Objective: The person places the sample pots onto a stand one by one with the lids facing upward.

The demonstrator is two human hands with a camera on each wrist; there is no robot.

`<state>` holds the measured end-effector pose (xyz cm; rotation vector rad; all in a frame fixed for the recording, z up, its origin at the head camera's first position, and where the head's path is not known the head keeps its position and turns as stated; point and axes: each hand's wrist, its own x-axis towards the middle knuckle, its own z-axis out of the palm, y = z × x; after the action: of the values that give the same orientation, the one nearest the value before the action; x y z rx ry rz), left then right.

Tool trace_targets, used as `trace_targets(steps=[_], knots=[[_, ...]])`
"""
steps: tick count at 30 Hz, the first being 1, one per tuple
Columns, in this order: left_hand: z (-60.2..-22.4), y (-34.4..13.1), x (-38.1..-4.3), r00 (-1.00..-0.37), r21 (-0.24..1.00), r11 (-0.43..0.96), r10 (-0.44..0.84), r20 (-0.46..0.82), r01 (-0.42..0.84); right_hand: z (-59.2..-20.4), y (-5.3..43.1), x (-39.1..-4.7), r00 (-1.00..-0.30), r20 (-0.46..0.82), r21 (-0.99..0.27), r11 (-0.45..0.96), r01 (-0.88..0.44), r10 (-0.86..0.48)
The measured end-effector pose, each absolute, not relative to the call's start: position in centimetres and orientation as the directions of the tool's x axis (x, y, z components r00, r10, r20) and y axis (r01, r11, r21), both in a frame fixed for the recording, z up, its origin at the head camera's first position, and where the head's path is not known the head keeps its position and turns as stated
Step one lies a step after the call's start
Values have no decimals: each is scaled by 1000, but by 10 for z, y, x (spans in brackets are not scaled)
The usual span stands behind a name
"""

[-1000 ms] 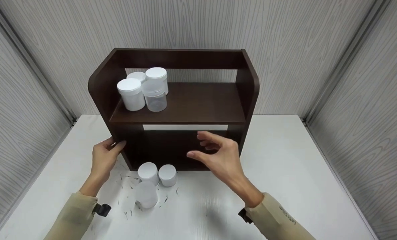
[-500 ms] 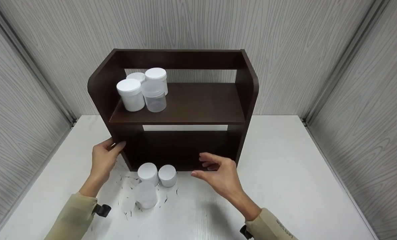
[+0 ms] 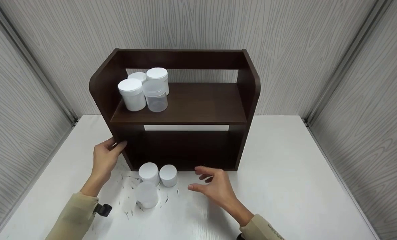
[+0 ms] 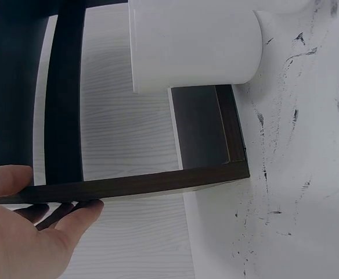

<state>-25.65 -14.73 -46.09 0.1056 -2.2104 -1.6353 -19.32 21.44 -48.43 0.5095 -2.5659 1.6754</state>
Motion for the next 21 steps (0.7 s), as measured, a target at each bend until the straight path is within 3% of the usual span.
trace_targets(steps=[21], knots=[[-462, -148, -257, -917, 932, 321, -295, 269, 169, -515, 174, -218, -905, 203, -849, 394, -353, -374]])
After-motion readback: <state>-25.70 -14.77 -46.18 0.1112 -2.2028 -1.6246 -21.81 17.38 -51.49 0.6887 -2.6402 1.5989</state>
